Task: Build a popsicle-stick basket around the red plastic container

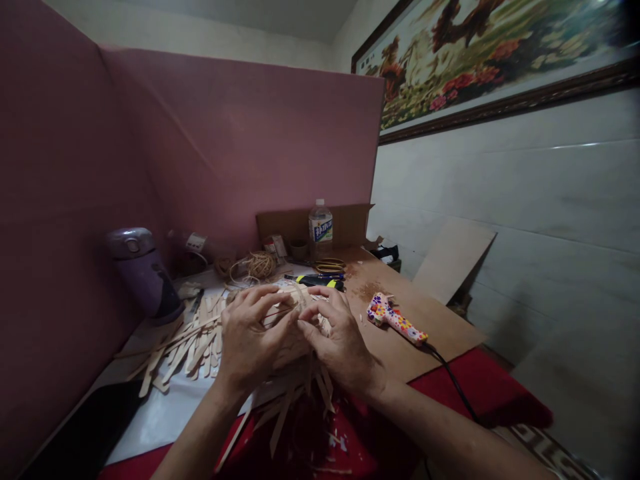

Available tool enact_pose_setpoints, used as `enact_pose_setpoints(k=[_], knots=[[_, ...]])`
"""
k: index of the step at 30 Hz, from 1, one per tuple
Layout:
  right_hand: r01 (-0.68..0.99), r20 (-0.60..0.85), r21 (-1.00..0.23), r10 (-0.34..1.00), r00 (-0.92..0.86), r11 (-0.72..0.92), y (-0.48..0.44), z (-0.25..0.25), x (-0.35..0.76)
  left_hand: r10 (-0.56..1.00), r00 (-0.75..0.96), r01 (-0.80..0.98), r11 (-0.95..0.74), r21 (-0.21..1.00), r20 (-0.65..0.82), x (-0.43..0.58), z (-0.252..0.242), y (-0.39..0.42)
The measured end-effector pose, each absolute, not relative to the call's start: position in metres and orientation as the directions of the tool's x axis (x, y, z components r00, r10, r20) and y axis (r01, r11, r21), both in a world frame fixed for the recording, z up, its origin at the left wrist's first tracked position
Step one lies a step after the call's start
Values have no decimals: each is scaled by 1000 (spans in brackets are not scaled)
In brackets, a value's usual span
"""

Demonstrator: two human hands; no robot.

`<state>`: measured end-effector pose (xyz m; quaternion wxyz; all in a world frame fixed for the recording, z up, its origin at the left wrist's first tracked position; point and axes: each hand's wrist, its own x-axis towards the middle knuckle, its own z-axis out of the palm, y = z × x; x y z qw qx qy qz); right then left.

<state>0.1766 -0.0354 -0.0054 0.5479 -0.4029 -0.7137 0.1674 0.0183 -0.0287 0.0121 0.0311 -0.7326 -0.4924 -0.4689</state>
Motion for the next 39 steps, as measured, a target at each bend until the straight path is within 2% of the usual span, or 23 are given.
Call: enact_pose_setpoints(k=[6, 19, 22, 24, 26, 28, 31, 33, 36, 39], knots=[[391, 637, -689, 767, -76, 611, -37, -5, 177, 688, 64, 742, -517, 426, 723, 19, 12, -29], [473, 686, -603, 720, -104, 642, -42, -6, 186, 702, 69, 742, -511, 434, 709, 19, 12, -29], [568, 703, -550, 707, -83, 613, -42, -11, 212, 704, 65, 748, -504, 432, 708, 20, 13, -30], [717, 724, -462, 689, -36, 523, -40, -18, 240, 703, 60, 750, -501, 432, 709, 20, 14, -30], [868, 692, -371, 721, 22, 330, -37, -28, 271, 703, 64, 752, -501, 429, 709, 21, 14, -30], [951, 604, -280, 795, 67, 133, -34, -39, 299, 701, 74, 754, -505, 421, 709, 20, 14, -30], [985, 434, -173, 897, 86, -11, -29, -52, 325, 691, 87, 753, -517, 407, 718, 19, 14, -29], [982, 347, -190, 936, 67, -1, -25, -57, 331, 684, 89, 752, -523, 402, 724, 18, 13, -28], [965, 293, -261, 955, 39, 40, -19, -58, 335, 684, 92, 750, -526, 401, 724, 17, 12, -26], [895, 300, -431, 954, 24, 113, -18, -52, 339, 685, 89, 750, -523, 403, 723, 17, 12, -26]])
